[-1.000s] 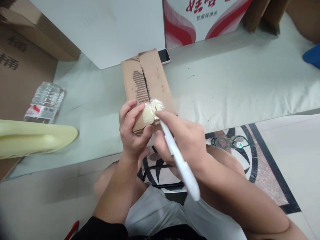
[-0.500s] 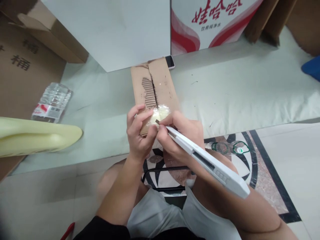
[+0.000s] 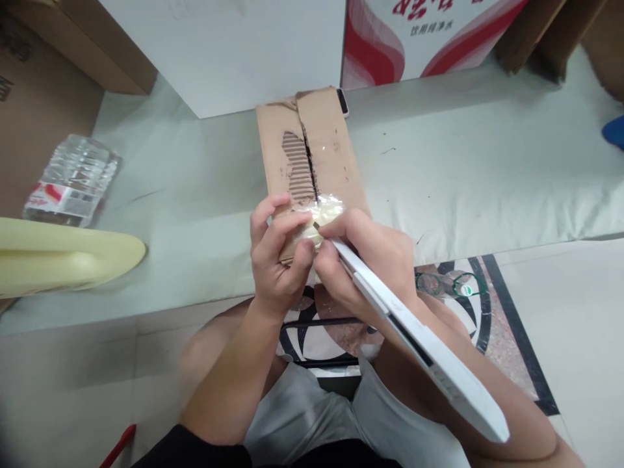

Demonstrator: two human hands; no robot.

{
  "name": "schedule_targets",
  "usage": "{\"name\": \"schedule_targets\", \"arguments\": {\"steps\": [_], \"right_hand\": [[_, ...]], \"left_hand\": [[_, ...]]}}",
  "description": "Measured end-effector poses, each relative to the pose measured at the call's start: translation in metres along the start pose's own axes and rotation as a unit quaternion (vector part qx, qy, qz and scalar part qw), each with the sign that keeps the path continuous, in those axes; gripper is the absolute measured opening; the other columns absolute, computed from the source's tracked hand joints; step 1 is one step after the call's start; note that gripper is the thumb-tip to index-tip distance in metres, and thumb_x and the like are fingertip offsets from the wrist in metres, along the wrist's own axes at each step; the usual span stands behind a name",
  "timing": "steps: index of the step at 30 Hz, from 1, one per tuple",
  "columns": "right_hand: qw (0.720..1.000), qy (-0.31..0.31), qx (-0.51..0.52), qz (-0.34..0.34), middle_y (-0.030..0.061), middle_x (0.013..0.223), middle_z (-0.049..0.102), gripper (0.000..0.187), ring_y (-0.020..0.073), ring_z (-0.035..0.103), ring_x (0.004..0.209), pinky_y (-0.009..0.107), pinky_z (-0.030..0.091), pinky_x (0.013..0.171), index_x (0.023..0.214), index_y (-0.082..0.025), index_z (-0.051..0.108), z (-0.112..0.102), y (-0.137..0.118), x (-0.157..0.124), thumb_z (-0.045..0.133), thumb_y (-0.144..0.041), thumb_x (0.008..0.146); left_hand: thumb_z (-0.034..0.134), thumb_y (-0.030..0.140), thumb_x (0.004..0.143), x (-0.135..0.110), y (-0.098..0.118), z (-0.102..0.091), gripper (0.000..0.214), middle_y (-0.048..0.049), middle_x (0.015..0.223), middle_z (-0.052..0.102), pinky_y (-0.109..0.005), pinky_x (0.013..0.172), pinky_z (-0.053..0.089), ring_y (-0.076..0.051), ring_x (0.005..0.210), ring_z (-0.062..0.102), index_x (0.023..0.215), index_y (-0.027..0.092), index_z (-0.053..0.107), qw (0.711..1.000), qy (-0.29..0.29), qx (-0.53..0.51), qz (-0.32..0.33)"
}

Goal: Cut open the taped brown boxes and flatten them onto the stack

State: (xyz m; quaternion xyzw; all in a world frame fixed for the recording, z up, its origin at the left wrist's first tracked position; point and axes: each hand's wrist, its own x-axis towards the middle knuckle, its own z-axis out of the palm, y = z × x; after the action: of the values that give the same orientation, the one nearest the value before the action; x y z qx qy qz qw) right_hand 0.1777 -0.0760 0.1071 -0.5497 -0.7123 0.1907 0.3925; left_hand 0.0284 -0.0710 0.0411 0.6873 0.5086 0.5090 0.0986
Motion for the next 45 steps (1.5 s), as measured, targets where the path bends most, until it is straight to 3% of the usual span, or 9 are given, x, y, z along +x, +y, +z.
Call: {"name": "schedule_targets", "arguments": {"steps": [9,16,24,33,40,45], "right_hand": [[0.999,0.035,0.011,-0.012,-0.0049,0.06,0.058,0.007,0.0088,0.05,0.049,0.024,0.045,0.052,0.076,-0.023,0.061,0.006,-0.004,0.0,0.061,-0.017,0.08],[0.999,0.036,0.013,0.026,-0.0058,0.054,0.051,0.006,0.0081,0.044,0.048,0.024,0.041,0.05,0.074,-0.022,0.06,0.006,-0.008,-0.002,0.061,-0.017,0.079],[0.999,0.047,0.004,0.019,-0.0065,0.051,0.045,0.009,0.0074,0.038,0.045,0.023,0.037,0.047,0.071,-0.022,0.058,0.008,-0.008,-0.005,0.059,-0.017,0.079],[0.999,0.034,0.024,-0.02,-0.0064,0.051,0.048,0.009,0.0085,0.042,0.044,0.023,0.039,0.046,0.072,-0.023,0.059,0.006,0.003,-0.007,0.059,-0.017,0.079],[0.999,0.017,0.01,-0.032,-0.0066,0.05,0.047,0.011,0.0078,0.043,0.045,0.022,0.038,0.046,0.071,-0.023,0.058,0.001,0.0,-0.007,0.059,-0.017,0.08],[0.998,-0.017,0.02,-0.063,-0.0053,0.059,0.056,0.016,0.0076,0.049,0.049,0.023,0.041,0.049,0.073,-0.022,0.056,-0.009,-0.009,-0.013,0.058,-0.009,0.083]], "left_hand": [[0.046,0.045,0.104,0.001,0.004,0.002,0.026,-0.0105,0.133,0.062,-0.048,0.112,0.051,-0.025,0.126,0.061,0.112,0.027,0.064,1.0,0.013,0.018,0.008],[0.04,0.047,0.105,0.0,0.004,0.005,0.032,-0.0103,0.132,0.064,-0.048,0.111,0.051,-0.025,0.126,0.062,0.112,0.027,0.064,0.999,0.018,0.047,0.0],[0.044,0.044,0.104,0.0,0.003,0.005,0.027,-0.0091,0.134,0.063,-0.049,0.112,0.049,-0.026,0.126,0.062,0.113,0.028,0.064,0.999,0.022,0.024,0.004],[0.046,0.042,0.104,0.0,0.002,0.006,0.028,-0.0113,0.132,0.063,-0.048,0.112,0.049,-0.026,0.126,0.061,0.113,0.025,0.066,0.999,0.036,0.012,0.012],[0.044,0.045,0.104,-0.001,0.002,0.005,0.032,-0.0113,0.133,0.063,-0.048,0.113,0.048,-0.027,0.126,0.061,0.114,0.025,0.067,1.0,0.024,0.017,0.005],[0.045,0.049,0.104,-0.003,-0.004,0.003,0.035,-0.0104,0.135,0.062,-0.049,0.114,0.048,-0.028,0.127,0.06,0.115,0.026,0.068,1.0,0.027,-0.005,0.006]]}}
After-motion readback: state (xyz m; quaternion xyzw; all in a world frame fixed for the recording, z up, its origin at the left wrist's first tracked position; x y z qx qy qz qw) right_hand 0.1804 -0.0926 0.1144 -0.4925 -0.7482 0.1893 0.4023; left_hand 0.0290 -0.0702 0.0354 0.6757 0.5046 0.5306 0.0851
